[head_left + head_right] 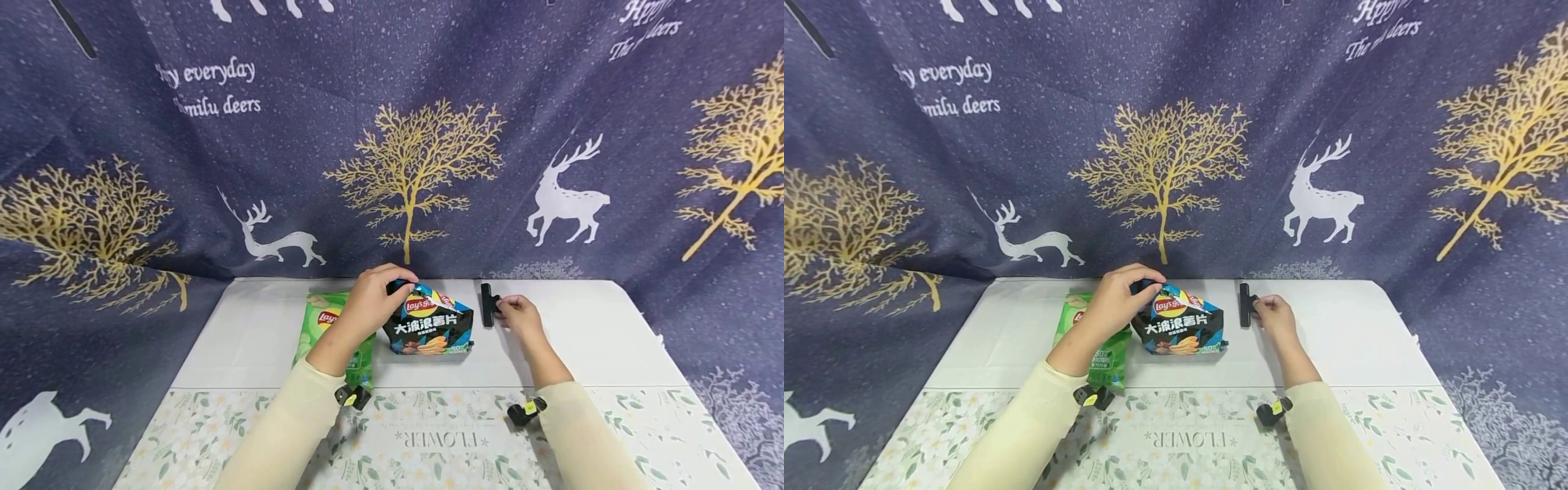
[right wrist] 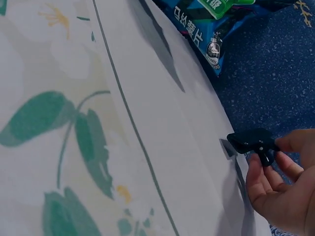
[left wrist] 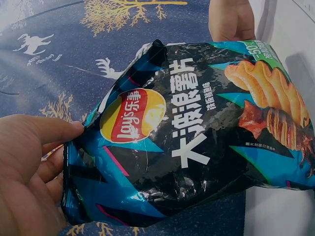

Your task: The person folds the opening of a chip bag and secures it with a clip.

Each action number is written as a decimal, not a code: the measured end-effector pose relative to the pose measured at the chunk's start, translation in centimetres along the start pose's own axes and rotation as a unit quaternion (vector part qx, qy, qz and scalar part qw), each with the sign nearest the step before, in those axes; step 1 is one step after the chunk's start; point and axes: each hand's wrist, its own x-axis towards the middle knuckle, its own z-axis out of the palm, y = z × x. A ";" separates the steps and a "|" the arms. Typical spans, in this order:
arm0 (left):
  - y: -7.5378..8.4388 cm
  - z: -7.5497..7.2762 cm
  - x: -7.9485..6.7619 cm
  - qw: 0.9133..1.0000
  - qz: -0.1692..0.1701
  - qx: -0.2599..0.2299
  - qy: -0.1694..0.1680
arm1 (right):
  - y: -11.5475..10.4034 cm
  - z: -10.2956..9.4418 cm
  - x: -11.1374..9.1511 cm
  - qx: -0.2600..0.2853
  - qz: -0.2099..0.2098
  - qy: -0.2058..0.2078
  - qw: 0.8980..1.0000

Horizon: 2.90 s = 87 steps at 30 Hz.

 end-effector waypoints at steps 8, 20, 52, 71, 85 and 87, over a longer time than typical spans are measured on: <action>-0.1 0.1 0.0 1.000 0.002 0.002 0.002 | -0.6 -0.1 -0.6 0.046 -0.019 -0.014 0.999; 0.0 0.2 0.0 1.000 0.003 0.002 0.002 | -1.8 0.0 -1.2 0.045 -0.034 -0.024 0.998; -0.1 0.3 0.1 1.000 0.021 0.008 0.002 | -6.2 0.6 -4.6 0.037 -0.120 -0.086 0.988; 0.4 0.3 0.1 1.000 0.007 0.005 -0.007 | -7.4 0.2 -5.5 0.035 -0.157 -0.105 0.981; 0.5 0.3 0.0 1.000 0.007 0.008 -0.003 | -8.5 0.0 -6.2 0.017 -0.171 -0.117 0.978; 0.5 0.3 0.1 1.000 0.006 0.010 -0.003 | -8.6 -0.1 -6.3 0.010 -0.172 -0.120 0.978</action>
